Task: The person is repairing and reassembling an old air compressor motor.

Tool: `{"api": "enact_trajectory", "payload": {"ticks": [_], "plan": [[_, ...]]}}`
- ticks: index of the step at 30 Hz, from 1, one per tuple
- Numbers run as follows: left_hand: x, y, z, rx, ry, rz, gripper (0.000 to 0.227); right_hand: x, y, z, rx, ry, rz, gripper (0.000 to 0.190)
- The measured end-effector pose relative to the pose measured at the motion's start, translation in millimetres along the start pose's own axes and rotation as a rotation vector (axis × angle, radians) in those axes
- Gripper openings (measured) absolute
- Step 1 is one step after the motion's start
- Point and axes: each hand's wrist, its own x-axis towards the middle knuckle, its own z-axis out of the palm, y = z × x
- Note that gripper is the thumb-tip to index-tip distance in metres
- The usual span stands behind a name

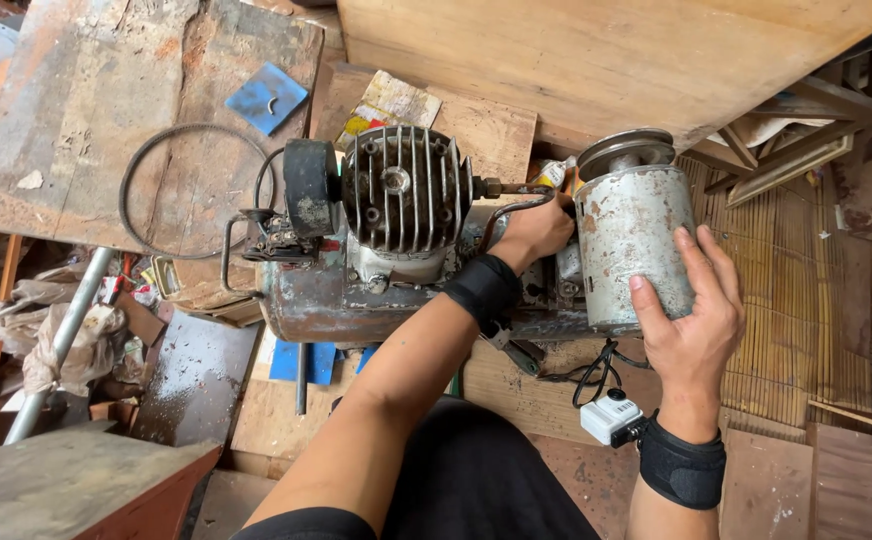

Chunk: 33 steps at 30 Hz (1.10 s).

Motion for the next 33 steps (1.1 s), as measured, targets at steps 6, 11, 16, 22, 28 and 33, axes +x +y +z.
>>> {"api": "enact_trajectory", "payload": {"ticks": [6, 11, 16, 22, 28, 33], "plan": [[-55.3, 31.2, -32.6, -0.156, -0.032, -0.087, 0.058, -1.4, 1.9, 0.4, -0.022, 0.012, -0.017, 0.059], [-99.3, 22.2, -20.5, -0.071, 0.070, 0.130, 0.070, -3.5, 3.1, -1.3, -0.027, 0.004, 0.008, 0.058], [-135.3, 29.0, -35.6, -0.078, -0.072, 0.088, 0.077, -4.7, 6.9, 0.4, -0.011, -0.015, 0.009, 0.056], [-143.7, 11.5, -20.7, -0.064, -0.009, 0.281, 0.087, -7.4, 6.6, -0.4, -0.037, -0.005, 0.061, 0.058], [-149.4, 8.2, -36.5, -0.164, -0.094, 0.284, 0.087, -12.0, -16.0, -17.5, -0.060, 0.020, 0.058, 0.066], [-179.8, 11.2, -32.9, -0.131, 0.101, 0.383, 0.084, -104.4, 3.4, -62.8, -0.009, 0.134, 0.343, 0.049]]}}
